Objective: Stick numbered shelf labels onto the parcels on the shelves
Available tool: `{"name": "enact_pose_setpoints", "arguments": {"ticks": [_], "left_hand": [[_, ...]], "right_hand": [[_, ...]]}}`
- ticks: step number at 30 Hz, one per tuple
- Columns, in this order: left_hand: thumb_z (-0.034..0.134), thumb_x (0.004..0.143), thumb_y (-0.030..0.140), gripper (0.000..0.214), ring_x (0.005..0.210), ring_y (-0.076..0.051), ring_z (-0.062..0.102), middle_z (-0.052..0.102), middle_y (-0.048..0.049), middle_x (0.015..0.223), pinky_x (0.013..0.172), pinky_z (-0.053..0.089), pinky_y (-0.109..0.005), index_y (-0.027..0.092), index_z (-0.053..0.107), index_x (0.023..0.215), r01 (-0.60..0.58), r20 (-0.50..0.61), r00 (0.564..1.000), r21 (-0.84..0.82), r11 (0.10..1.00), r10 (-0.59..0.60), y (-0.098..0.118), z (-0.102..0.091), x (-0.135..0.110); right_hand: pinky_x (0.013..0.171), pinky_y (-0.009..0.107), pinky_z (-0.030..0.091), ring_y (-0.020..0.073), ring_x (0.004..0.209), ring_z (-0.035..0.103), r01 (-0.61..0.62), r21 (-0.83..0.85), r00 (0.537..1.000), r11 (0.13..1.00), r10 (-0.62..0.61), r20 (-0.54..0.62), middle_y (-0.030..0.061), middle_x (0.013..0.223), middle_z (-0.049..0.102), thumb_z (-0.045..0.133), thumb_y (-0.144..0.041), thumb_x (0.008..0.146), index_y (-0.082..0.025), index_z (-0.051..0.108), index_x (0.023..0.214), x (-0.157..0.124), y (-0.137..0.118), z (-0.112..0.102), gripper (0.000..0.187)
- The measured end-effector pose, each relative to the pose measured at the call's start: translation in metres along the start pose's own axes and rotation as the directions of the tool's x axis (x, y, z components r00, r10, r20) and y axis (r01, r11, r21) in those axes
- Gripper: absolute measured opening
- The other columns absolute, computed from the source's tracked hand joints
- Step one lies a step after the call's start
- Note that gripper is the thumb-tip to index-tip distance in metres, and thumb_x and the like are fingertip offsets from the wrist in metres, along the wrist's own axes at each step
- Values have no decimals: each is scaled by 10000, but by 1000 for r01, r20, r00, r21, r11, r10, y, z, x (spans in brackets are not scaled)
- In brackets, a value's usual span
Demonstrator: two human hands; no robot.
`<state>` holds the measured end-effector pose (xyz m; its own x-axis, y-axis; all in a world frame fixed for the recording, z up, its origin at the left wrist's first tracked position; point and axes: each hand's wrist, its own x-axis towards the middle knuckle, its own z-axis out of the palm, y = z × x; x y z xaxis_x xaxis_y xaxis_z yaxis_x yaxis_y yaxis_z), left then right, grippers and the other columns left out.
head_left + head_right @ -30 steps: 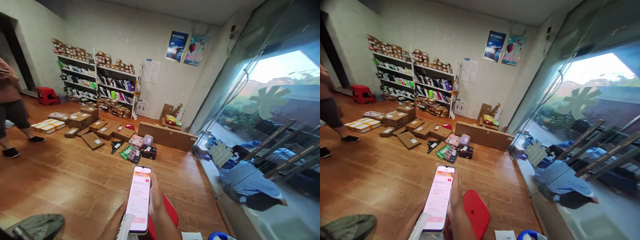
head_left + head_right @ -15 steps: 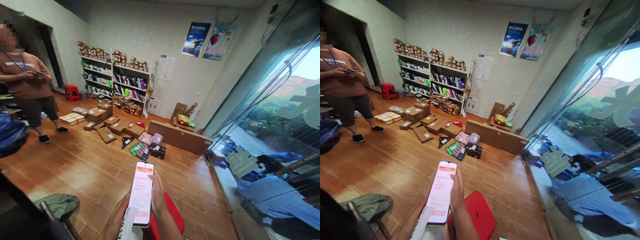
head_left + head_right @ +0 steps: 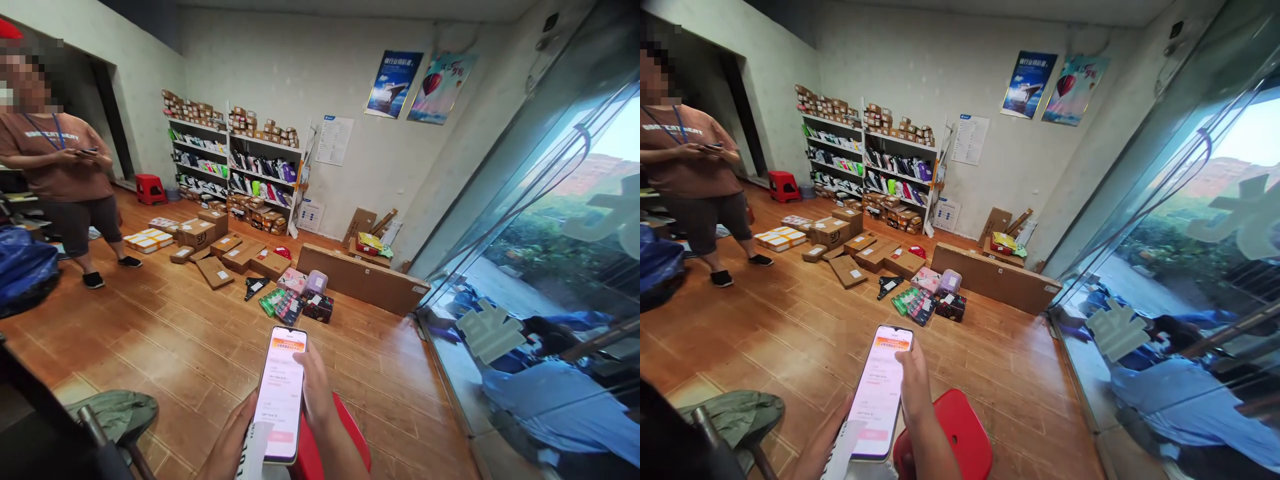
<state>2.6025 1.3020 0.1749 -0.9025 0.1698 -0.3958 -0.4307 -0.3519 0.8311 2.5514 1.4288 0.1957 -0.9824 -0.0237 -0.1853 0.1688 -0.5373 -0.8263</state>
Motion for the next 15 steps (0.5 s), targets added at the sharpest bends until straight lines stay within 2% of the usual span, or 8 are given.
{"name": "enact_pose_setpoints", "arguments": {"ticks": [3,6,11,15], "left_hand": [[649,613,688,587,1184,-316,536,725,-78,1055,1109,292,-436,188,741,907,-13,20,1000,-11,1000,13,1,1,0],[658,601,690,614,1192,-316,529,715,-81,1084,1115,282,-416,180,736,935,-27,17,999,-3,1000,27,2,2,1],[649,603,699,685,1157,-314,556,704,-84,1110,1048,383,-414,184,701,1051,-8,36,999,-35,999,10,1,6,1],[641,625,688,652,1135,-302,574,708,-83,1100,1015,417,-417,192,696,1044,-11,80,997,-51,999,15,1,8,2]], "right_hand": [[593,259,474,175,651,635,2,11,1000,1000,-2,21,-9,742,689,598,-284,656,-194,600,926,0,1,-1,285],[595,259,477,179,664,635,10,14,1000,1000,-10,-11,-7,747,689,588,-315,661,-196,604,899,0,2,-4,267],[585,261,479,169,630,628,18,24,1000,1000,-18,7,2,762,691,658,-352,655,-193,583,893,4,7,-5,296],[598,269,483,168,636,628,51,-19,999,999,-51,-3,9,767,691,709,-419,664,-191,568,947,7,11,-6,390]]}}
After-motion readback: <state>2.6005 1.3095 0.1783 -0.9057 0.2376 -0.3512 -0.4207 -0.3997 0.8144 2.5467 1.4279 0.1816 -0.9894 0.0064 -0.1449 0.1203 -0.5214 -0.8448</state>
